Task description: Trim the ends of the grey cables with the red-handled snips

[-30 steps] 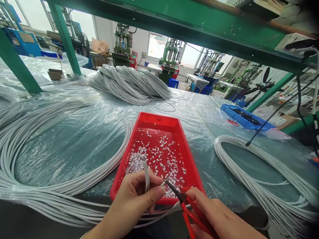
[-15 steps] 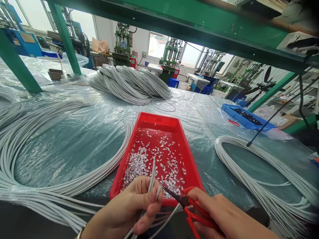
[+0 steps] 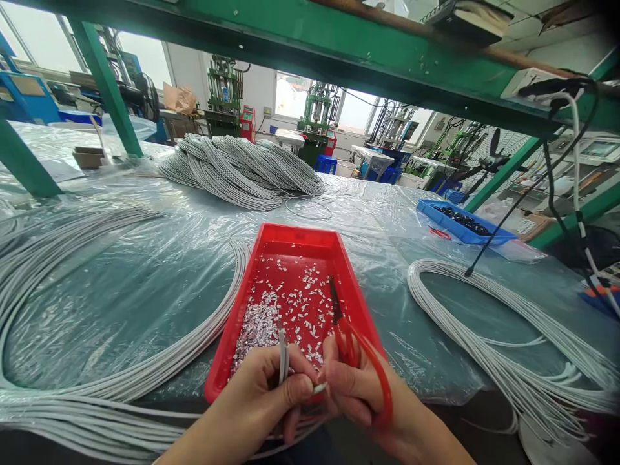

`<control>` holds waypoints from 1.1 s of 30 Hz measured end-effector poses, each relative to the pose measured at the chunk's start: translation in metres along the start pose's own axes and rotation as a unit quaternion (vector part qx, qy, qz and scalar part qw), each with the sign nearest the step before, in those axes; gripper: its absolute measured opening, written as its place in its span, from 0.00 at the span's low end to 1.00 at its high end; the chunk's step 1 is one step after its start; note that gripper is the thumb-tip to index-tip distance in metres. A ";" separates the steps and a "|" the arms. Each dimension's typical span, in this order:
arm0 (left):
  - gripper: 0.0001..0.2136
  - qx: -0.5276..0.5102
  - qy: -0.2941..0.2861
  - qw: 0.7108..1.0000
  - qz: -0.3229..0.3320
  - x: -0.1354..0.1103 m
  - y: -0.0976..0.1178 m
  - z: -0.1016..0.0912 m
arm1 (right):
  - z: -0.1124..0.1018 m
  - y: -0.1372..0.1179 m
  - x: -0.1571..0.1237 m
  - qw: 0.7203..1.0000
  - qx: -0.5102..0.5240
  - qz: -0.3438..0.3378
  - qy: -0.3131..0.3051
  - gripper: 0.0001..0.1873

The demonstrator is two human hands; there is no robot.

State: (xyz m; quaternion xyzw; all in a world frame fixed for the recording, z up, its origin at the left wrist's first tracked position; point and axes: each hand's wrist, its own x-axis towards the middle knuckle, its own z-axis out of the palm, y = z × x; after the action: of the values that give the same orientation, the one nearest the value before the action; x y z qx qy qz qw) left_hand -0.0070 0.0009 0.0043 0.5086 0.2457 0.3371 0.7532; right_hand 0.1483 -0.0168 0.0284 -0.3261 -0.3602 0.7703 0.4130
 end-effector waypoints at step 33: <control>0.14 -0.002 0.129 0.990 0.059 0.012 -0.008 0.008 | 0.005 -0.005 0.000 0.916 -0.309 -0.139 0.214 0.11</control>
State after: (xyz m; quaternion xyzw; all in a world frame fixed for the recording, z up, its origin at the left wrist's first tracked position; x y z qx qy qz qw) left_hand 0.0087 0.0032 -0.0009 0.4730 0.3093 0.4443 0.6951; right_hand 0.1465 -0.0160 0.0349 -0.5410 -0.5251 0.4670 0.4621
